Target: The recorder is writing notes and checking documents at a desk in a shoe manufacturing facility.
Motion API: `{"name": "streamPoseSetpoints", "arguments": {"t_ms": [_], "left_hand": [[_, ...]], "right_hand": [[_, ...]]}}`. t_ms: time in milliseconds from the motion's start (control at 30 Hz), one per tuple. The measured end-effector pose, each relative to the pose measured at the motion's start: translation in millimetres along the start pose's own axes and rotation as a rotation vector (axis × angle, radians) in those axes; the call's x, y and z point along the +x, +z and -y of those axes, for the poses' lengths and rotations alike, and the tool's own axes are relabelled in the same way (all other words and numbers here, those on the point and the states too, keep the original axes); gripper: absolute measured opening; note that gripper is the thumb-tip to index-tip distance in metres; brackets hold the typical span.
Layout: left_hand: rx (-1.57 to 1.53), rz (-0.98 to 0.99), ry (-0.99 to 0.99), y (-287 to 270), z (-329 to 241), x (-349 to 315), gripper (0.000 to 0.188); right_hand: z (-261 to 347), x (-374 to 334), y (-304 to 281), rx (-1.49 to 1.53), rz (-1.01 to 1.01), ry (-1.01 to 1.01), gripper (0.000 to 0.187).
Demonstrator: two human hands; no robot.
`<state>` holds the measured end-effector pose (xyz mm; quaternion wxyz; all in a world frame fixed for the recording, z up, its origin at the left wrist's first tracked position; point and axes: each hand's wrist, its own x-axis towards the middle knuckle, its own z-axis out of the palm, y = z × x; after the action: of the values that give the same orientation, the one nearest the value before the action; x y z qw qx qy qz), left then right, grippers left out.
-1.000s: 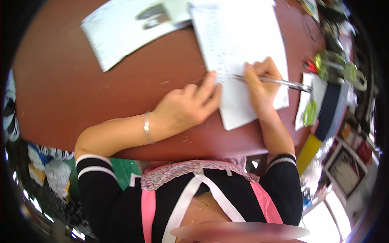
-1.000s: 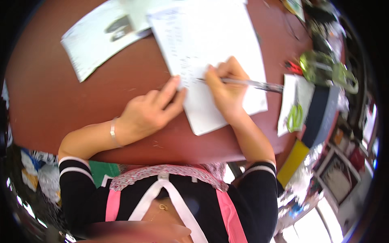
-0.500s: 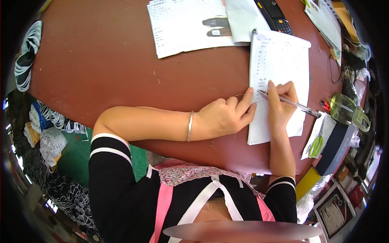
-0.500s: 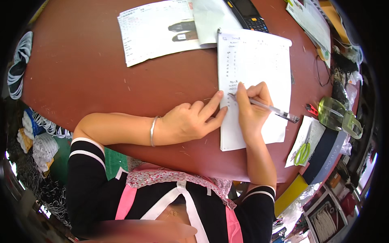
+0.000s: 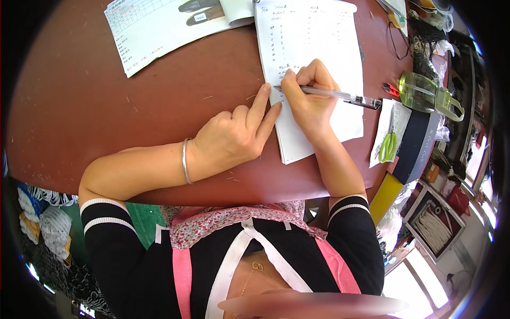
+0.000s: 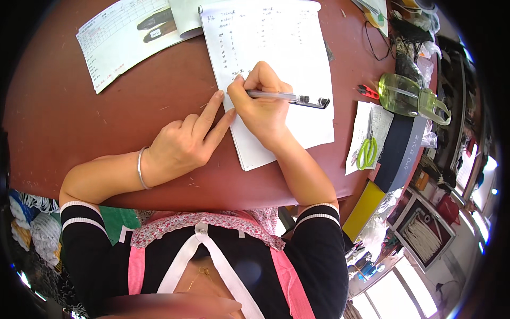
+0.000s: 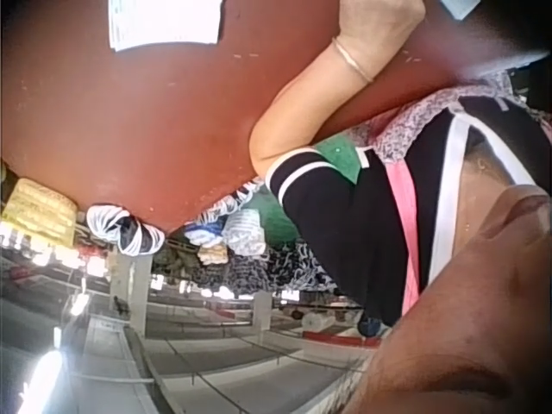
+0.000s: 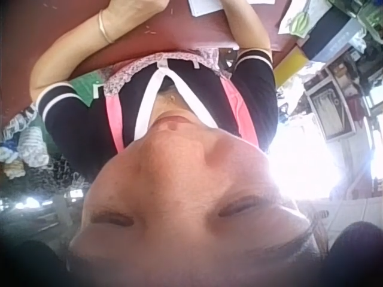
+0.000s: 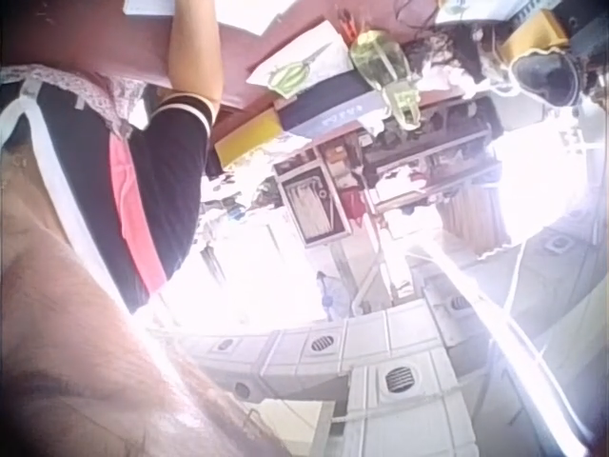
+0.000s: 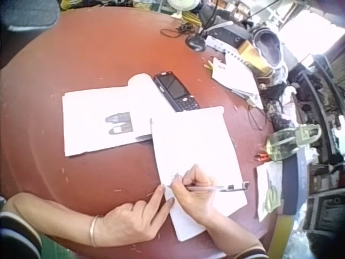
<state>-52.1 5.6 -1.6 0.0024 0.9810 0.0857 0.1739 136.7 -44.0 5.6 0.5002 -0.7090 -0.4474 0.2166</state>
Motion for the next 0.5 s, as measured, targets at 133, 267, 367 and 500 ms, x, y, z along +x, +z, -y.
{"name": "streamPoseSetpoints", "arguments": {"t_ms": [133,267,367,500], "left_hand": [[-0.002,-0.008,0.002,0.4,0.4,0.2,0.054],[0.001,-0.013,0.014,-0.3,1.5,0.6,0.055],[0.004,-0.008,0.016,0.0,1.7,-0.2,0.053],[-0.011,-0.003,0.014,0.5,2.0,-0.5,0.052]], "right_hand": [[-1.0,-4.4,-1.9,-0.07,0.021,-0.02,0.038],[0.2,-4.3,-2.4,-0.074,0.033,-0.017,0.038],[-2.5,-4.5,-2.0,-0.049,0.034,-0.025,0.038],[-0.4,-2.9,-3.1,-0.066,0.043,-0.025,0.038]]}}
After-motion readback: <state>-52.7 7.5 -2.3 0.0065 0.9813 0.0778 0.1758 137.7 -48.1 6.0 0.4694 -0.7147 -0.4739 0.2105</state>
